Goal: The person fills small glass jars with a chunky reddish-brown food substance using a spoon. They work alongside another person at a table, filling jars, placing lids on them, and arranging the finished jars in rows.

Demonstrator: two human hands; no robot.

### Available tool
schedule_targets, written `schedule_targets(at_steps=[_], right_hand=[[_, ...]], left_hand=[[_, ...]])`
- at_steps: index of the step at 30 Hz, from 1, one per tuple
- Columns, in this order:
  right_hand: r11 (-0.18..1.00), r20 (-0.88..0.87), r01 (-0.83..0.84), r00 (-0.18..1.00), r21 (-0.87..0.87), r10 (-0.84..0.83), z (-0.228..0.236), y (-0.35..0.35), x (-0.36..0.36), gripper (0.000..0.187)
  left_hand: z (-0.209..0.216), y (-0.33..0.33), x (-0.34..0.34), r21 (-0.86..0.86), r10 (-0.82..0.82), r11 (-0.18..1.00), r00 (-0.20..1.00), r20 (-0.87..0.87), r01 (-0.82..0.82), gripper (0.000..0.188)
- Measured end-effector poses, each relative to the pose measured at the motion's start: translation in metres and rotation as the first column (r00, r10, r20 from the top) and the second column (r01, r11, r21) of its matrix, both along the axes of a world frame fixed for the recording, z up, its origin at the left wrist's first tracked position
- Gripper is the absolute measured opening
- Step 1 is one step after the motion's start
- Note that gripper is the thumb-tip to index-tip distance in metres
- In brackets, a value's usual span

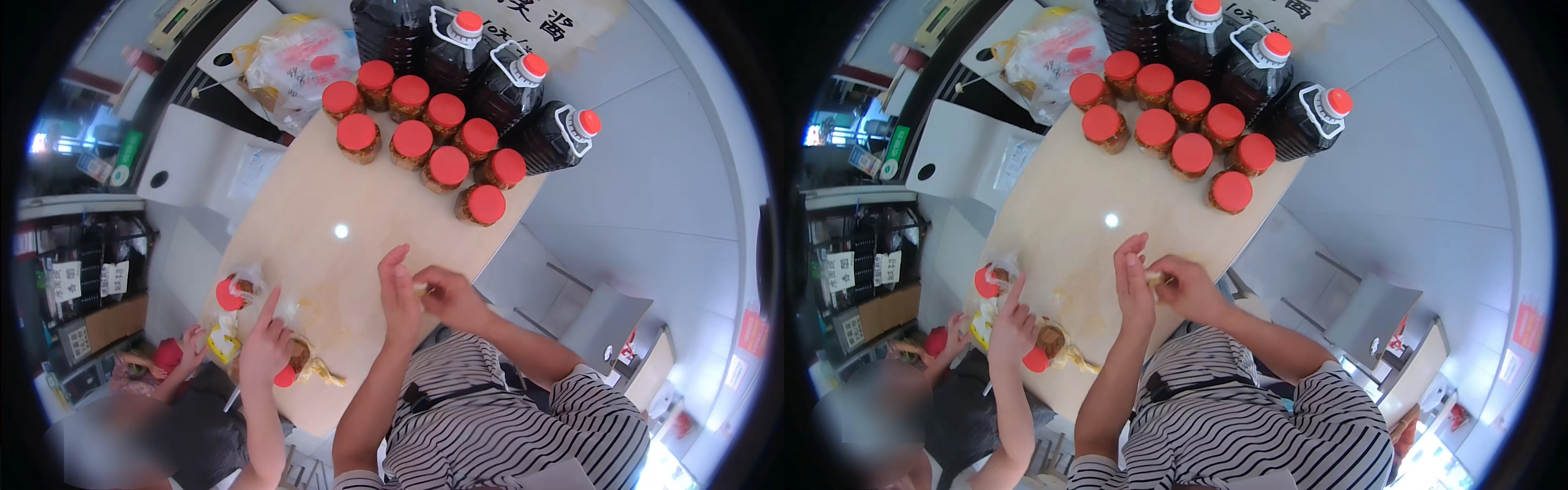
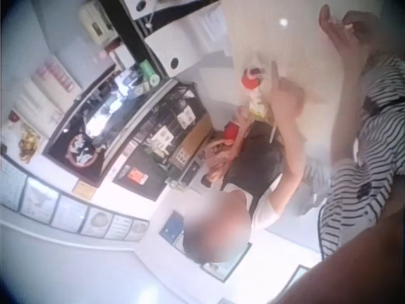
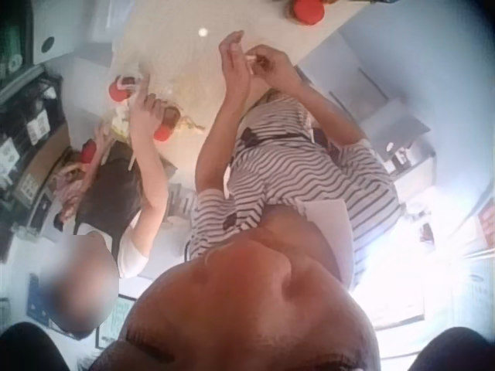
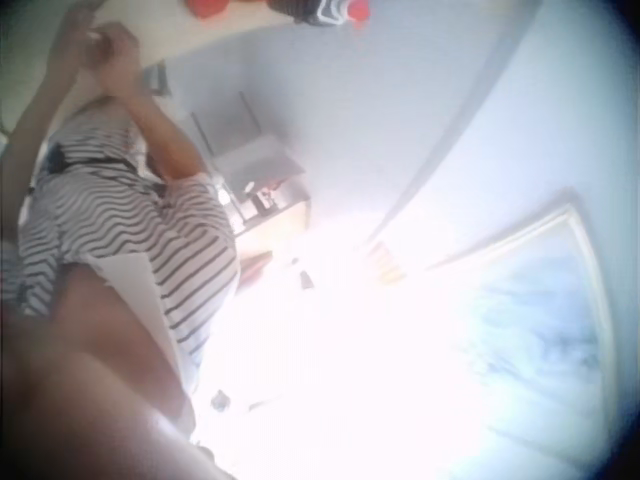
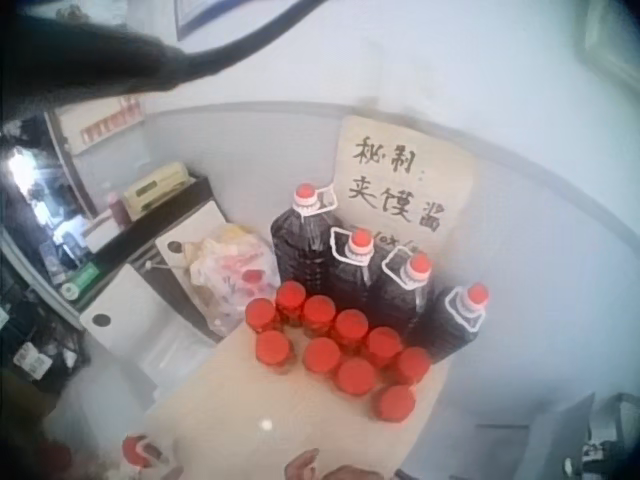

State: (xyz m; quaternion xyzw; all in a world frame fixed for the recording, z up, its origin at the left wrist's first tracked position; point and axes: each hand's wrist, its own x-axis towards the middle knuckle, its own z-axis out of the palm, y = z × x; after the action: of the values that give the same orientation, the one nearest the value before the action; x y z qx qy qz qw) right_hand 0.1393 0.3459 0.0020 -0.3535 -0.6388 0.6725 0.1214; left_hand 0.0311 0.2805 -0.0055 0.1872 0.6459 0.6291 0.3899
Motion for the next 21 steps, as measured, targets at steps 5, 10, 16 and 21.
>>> schedule_targets(at_steps=[5, 10, 16, 21], right_hand=[[0.589, 0.040, 0.251, 0.899, 0.768, -0.436, 0.006, 0.119, -0.002, 0.034], [0.448, 0.172, -0.054, 0.959, 0.892, -0.226, -0.032, 0.186, -0.034, 0.035], [0.536, 0.250, -0.155, 0.962, 0.830, -0.109, -0.030, 0.193, -0.019, 0.036], [0.587, 0.155, -0.202, 0.979, 0.784, 0.131, -0.035, 0.192, -0.019, 0.037]], left_hand=[[-0.003, 0.069, -0.014, -0.165, -0.270, 0.960, 0.597, -0.755, 0.226, 0.035], [-0.031, 0.130, -0.014, -0.312, -0.365, 0.908, 0.164, -0.916, 0.281, 0.039], [-0.044, 0.133, -0.004, -0.413, -0.450, 0.873, 0.101, -0.887, 0.262, 0.040], [-0.042, 0.132, 0.000, -0.428, -0.483, 0.858, 0.166, -0.859, 0.285, 0.040]])
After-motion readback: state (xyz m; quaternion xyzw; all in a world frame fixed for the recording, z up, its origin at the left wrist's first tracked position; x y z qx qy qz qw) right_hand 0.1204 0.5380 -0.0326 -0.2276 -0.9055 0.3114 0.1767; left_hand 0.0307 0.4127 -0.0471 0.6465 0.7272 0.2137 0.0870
